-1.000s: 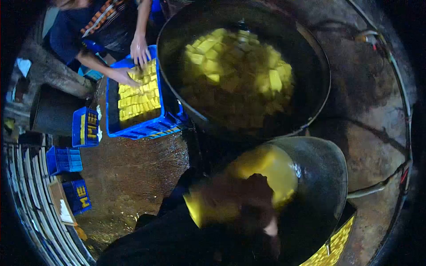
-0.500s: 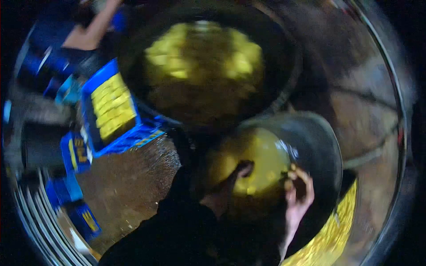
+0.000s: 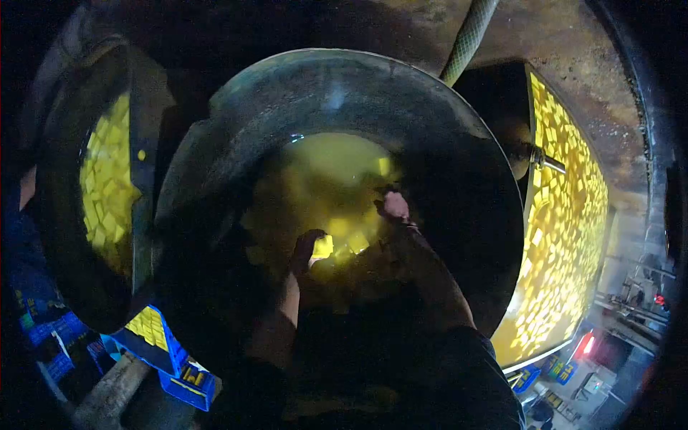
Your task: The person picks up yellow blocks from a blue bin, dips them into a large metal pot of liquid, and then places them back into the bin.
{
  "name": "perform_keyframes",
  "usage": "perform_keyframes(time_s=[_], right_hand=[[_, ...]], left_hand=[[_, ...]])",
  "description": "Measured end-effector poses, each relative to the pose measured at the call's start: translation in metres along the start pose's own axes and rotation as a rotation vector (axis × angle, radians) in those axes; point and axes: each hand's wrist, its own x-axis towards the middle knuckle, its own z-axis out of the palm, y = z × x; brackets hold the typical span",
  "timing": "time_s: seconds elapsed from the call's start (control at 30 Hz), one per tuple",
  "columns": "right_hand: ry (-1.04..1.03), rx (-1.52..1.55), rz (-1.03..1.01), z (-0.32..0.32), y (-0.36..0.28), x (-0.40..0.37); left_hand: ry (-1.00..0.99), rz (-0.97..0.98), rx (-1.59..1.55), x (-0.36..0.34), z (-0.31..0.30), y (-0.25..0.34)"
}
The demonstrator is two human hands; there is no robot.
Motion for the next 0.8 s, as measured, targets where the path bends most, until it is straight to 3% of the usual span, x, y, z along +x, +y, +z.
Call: perform_keyframes(time_s=[0.07, 0.1, 0.17, 0.2, 0.23, 0.3, 0.33, 0.37, 0.4, 0.43, 0.5, 0.53, 0.57, 0.6, 0.63, 0.67, 0.7, 0.77, 0.8], right_hand=[[0.497, -0.145, -0.306, 0.091, 0.025, 0.042], [0.763, -0.254, -0.408, 0.135, 0.038, 0.062], [0.782, -0.317, -0.372, 0.118, 0.019, 0.046], [0.799, -0.393, -0.356, 0.097, 0.007, 0.035], [0.794, -0.393, -0.347, 0.066, -0.007, 0.024], [-0.251, -0.185, -0.065, 0.005, -0.035, 0.007], [-0.252, -0.187, -0.060, 0.005, -0.029, 0.008], [-0.175, 0.061, -0.065, 0.004, -0.018, 0.010], [-0.095, 0.306, -0.071, 0.000, -0.010, 0.010], [-0.096, 0.302, -0.067, -0.003, -0.003, 0.012], [0.048, 1.081, -0.126, -0.015, 0.008, 0.024], [0.013, 1.425, -0.022, 0.001, 0.027, 0.046], [0.289, 0.707, -0.328, 0.001, 0.034, 0.059], [0.298, 0.338, -0.231, -0.031, 0.015, 0.045], [0.300, -0.030, -0.131, -0.069, -0.009, 0.029], [0.152, 0.000, 0.043, -0.063, -0.009, 0.053], [0.148, 0.002, 0.043, -0.058, -0.013, 0.059], [0.297, -0.208, -0.242, -0.047, -0.018, 0.070], [0.234, 0.238, -0.459, 0.024, 0.042, 0.114]], left_hand=[[-0.112, 0.438, 0.643, 0.001, 0.006, 0.012], [-0.118, 0.428, 0.658, -0.001, 0.012, 0.023], [-0.037, 0.101, 0.466, -0.001, 0.022, 0.041], [-0.042, 0.092, 0.473, 0.004, 0.018, 0.038], [-0.059, 0.199, 0.553, 0.009, 0.008, 0.030], [-0.080, 0.300, 0.630, 0.012, 0.004, 0.024], [-0.127, 0.270, 0.432, 0.010, 0.009, 0.030], [-0.172, 0.238, 0.233, 0.009, 0.014, 0.035], [-0.176, 0.235, 0.228, 0.008, 0.022, 0.044], [-0.181, 0.198, 0.407, 0.008, 0.030, 0.055], [-0.184, 0.160, 0.583, 0.017, 0.021, 0.049], [-0.196, 0.153, 0.328, 0.028, 0.012, 0.036], [-0.207, 0.144, 0.075, 0.035, 0.005, 0.027], [-0.207, 0.143, 0.073, 0.038, 0.005, 0.028], [-0.214, 0.286, 0.415, 0.036, 0.017, 0.042], [-0.216, 0.426, 0.759, 0.036, 0.025, 0.051], [-0.214, 0.423, 0.760, 0.035, 0.035, 0.055], [-0.057, 0.364, 0.288, 0.033, 0.053, 0.060], [-0.054, 0.363, 0.289, 0.031, 0.057, 0.070]])
